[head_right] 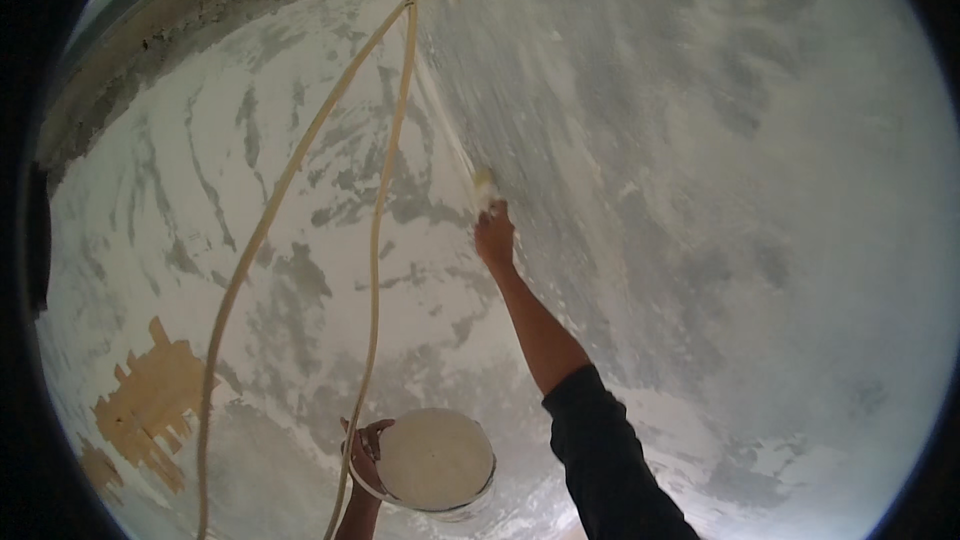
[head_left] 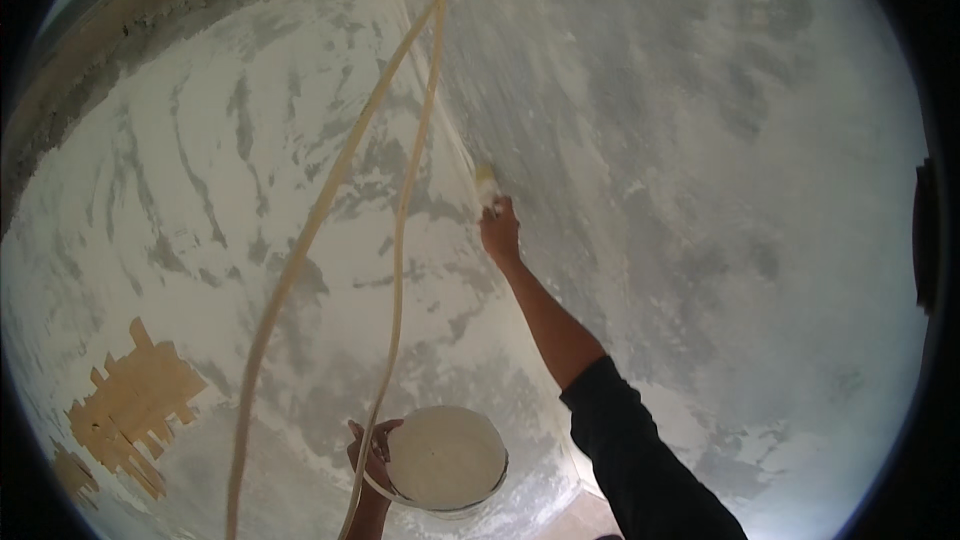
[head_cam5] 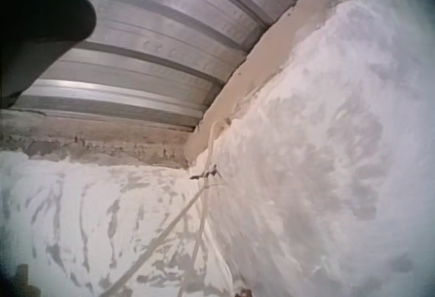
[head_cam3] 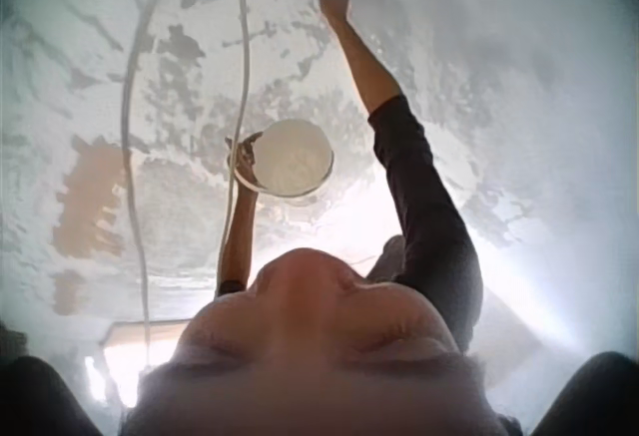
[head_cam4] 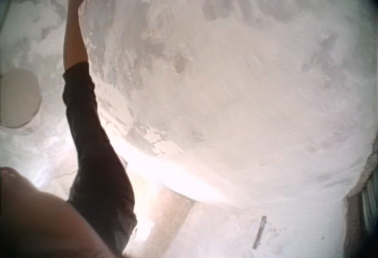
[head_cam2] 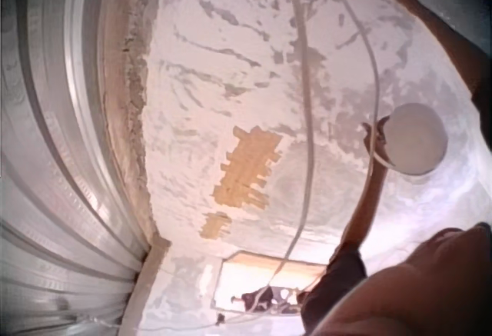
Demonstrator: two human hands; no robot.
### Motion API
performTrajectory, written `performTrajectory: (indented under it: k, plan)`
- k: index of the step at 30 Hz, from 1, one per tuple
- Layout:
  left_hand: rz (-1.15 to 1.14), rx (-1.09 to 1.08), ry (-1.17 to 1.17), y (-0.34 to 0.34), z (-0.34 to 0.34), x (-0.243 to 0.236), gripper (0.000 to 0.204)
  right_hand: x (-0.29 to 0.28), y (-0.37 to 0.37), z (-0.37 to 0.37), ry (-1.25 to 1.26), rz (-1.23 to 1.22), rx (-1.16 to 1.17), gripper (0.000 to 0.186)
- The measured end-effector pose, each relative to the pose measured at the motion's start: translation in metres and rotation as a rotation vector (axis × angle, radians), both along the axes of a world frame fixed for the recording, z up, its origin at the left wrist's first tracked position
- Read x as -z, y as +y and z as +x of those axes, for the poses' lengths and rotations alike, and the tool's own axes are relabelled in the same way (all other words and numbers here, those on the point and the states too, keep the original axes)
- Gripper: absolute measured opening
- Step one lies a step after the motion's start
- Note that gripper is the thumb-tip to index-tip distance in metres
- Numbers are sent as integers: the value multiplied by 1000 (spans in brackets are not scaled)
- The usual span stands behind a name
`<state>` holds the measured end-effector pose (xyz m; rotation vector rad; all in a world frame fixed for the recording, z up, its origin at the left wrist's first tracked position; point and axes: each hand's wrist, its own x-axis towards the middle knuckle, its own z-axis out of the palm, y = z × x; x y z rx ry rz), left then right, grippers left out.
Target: The person paints the corner of a ceiling and the upper edges of the walls using a paintbrush and a bucket of white paint.
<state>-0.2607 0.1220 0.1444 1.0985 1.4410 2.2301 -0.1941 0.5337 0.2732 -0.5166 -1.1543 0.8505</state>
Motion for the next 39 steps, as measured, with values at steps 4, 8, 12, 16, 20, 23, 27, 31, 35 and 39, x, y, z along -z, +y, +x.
performTrajectory:
  k: [4,8,12,16,20,23,27,31,35,39]
  plan:
    - [-19,-100,-100,12,15,-24,67,95,-7,-46,103,-202,-123,24]
    - [104,16,11,46,3,-22,61,267,26,-59,135,-499,-158,19]
    - [67,-18,-136,34,-8,-15,59,363,-39,-62,298,-1145,-366,21]
    - [44,50,-237,45,-9,0,59,337,-23,-46,327,-1130,-358,24]
    - [13,-2,-252,33,-10,20,59,178,-48,-39,88,-539,-96,27]
    - [19,-54,-226,16,10,35,60,95,-82,-3,162,-98,-125,23]
    - [-25,-78,-310,-10,38,74,60,119,-78,25,219,-123,-242,20]
    - [13,98,-482,-10,59,110,62,289,-16,44,177,-227,-74,16]
    - [-108,-56,-434,-36,87,120,63,432,-109,91,112,-713,-160,27]
    - [-93,29,-444,-67,107,143,64,500,-249,191,63,-987,-328,23]
